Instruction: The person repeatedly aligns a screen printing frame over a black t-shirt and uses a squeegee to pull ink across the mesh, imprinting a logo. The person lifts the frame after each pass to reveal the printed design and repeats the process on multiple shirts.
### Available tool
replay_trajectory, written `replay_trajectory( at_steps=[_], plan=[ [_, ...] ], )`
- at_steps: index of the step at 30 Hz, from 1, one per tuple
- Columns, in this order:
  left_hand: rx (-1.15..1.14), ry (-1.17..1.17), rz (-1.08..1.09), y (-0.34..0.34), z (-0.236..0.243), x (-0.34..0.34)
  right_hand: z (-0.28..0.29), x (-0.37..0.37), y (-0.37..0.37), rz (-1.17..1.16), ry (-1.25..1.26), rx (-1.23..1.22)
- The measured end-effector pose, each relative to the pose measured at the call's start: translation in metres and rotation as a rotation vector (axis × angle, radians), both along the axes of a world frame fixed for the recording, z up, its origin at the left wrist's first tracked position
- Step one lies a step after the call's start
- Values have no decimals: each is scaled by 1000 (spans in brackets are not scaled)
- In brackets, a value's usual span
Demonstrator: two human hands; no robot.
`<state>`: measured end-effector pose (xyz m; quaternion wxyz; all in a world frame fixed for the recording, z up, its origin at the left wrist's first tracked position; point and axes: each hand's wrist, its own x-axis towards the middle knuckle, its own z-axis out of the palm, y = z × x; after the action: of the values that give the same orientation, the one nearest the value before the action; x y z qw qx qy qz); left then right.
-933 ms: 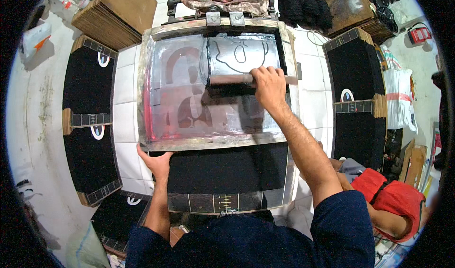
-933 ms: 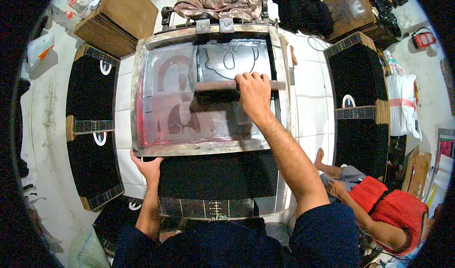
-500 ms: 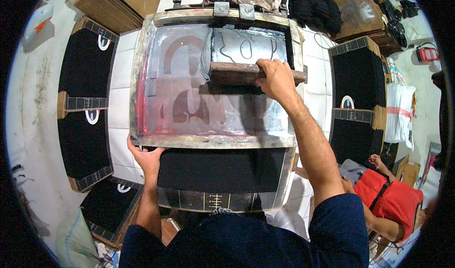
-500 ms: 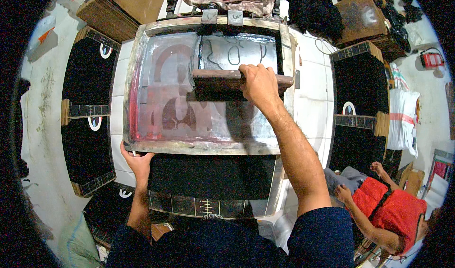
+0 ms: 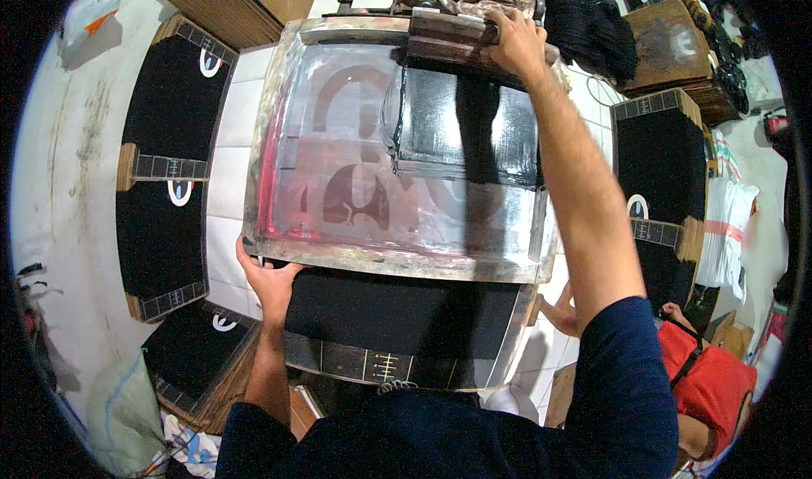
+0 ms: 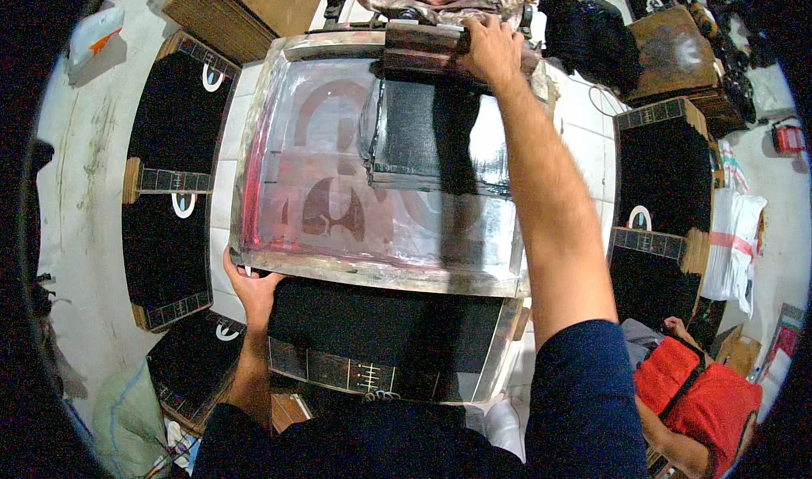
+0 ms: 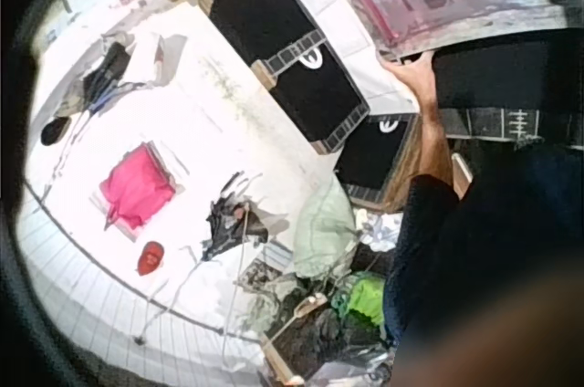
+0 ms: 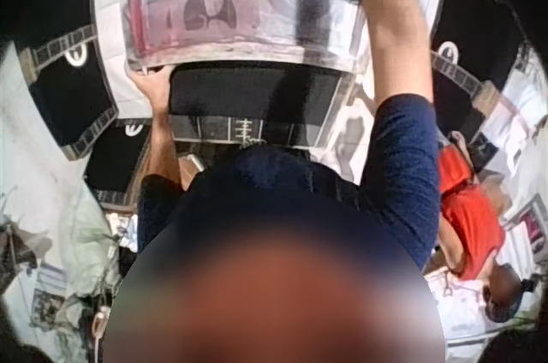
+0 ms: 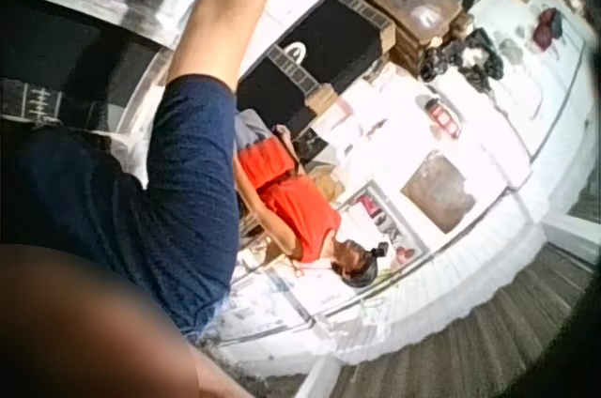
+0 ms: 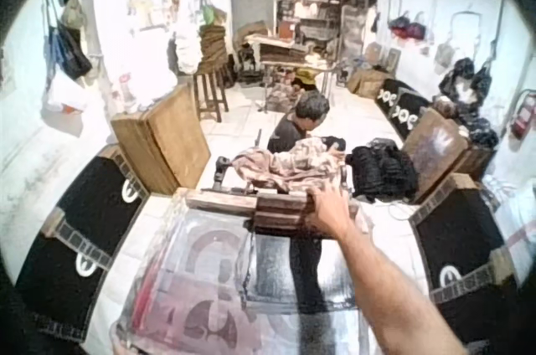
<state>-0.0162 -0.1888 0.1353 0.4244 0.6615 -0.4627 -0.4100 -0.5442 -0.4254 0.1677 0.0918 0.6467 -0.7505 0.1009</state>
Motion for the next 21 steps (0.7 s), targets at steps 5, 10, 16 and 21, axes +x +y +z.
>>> replay_trajectory(
  at_steps=[5,10,16,21],
  plan=[
    [-75,5,-46,-2,-7,5,-8,70,174,-212,-284,-235],
    [-141,-114,-50,-1,35,1,23,187,336,-171,-443,-229],
    [-668,-27,-155,-53,152,6,163,164,276,-119,-124,-618],
    [-657,2,-206,-131,41,87,277,138,204,-258,-139,-555]
  ],
)
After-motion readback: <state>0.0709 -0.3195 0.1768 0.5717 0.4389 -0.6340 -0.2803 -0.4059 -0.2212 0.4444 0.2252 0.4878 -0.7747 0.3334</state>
